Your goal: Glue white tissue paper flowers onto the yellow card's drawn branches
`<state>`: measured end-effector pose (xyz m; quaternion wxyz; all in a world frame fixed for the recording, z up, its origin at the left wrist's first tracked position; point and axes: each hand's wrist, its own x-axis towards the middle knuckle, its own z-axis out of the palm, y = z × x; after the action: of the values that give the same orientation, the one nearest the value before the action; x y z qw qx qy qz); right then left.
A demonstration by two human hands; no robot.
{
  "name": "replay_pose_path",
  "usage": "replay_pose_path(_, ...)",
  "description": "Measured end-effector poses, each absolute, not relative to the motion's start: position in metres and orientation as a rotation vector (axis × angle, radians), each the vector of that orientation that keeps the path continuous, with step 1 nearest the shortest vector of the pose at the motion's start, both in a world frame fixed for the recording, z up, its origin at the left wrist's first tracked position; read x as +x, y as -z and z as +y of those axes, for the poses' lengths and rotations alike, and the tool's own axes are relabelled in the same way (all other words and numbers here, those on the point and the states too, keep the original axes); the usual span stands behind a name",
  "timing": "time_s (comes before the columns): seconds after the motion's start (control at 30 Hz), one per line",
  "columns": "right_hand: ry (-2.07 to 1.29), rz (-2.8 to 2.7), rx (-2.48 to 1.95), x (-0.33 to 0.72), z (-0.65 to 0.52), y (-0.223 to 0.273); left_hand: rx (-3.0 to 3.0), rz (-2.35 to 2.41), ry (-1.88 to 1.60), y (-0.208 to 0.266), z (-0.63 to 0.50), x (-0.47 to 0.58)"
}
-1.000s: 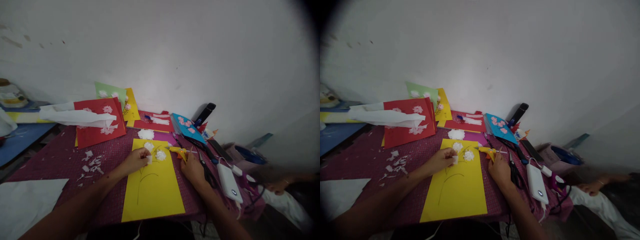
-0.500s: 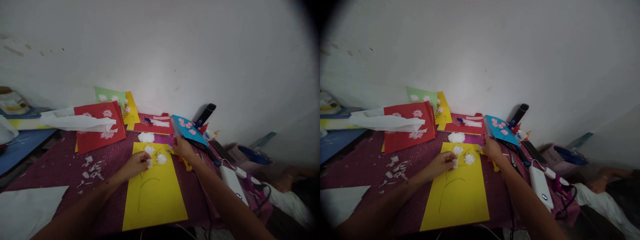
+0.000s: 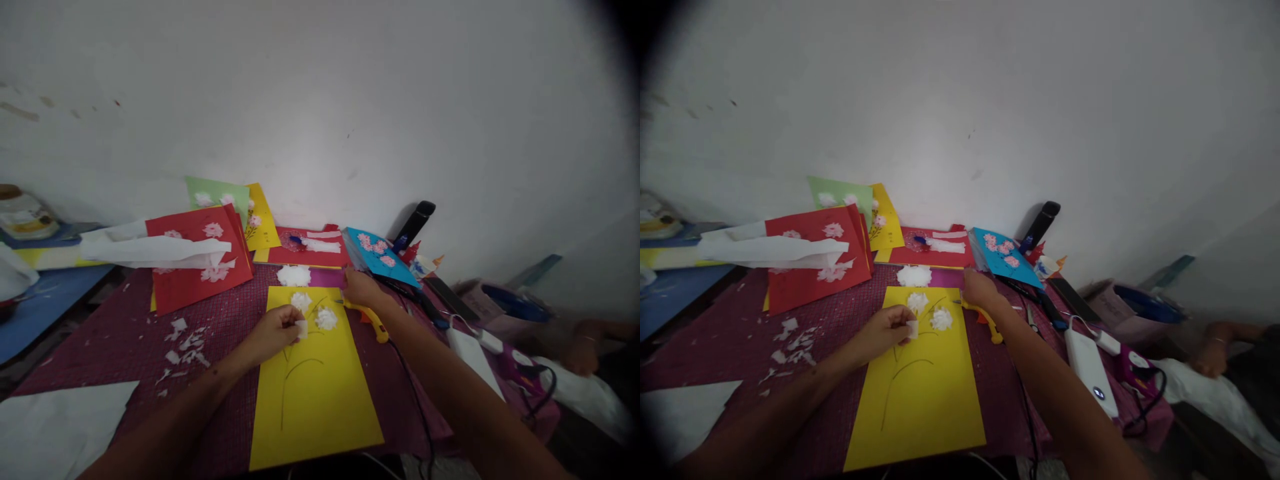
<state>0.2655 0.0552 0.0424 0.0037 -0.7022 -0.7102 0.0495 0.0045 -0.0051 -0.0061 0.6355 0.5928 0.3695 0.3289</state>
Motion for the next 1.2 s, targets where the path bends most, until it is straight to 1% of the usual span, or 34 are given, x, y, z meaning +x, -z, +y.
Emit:
replay_pose_path(0.27, -0.168, -2.273, -2.164, 0.263, 0.055, -0.047, 1.369, 0.846, -0.749, 0.005, -0.005, 0.004)
replay_pose_path(0.43, -0.157, -2.250, -2.202, 0.260, 0.057, -0.041, 1.333, 0.828, -0.759, 0.006, -0.005, 0.004)
replay_pose_path(0.63, -0.116, -2.115, -2.263, 0.267, 0.056, -0.030, 1.343, 0.850, -0.762, 0.009, -0.004, 0.005)
replay_pose_path(0.8, -0.063, -1.964, -2.293, 0.280, 0.065, -0.039, 1.350, 0.844, -0.760, 0.007, -0.004, 0.004)
replay_pose_path(1.0, -0.093, -1.883, -2.081, 0.257, 0.088, -0.056, 1.318, 0.846, -0.757, 0.006, -0.005, 0.003)
replay_pose_path(1.2, -0.165, -1.970, -1.942, 0.205, 0.103, -0.042, 1.338, 0.841, -0.752, 0.003, -0.006, 0.004)
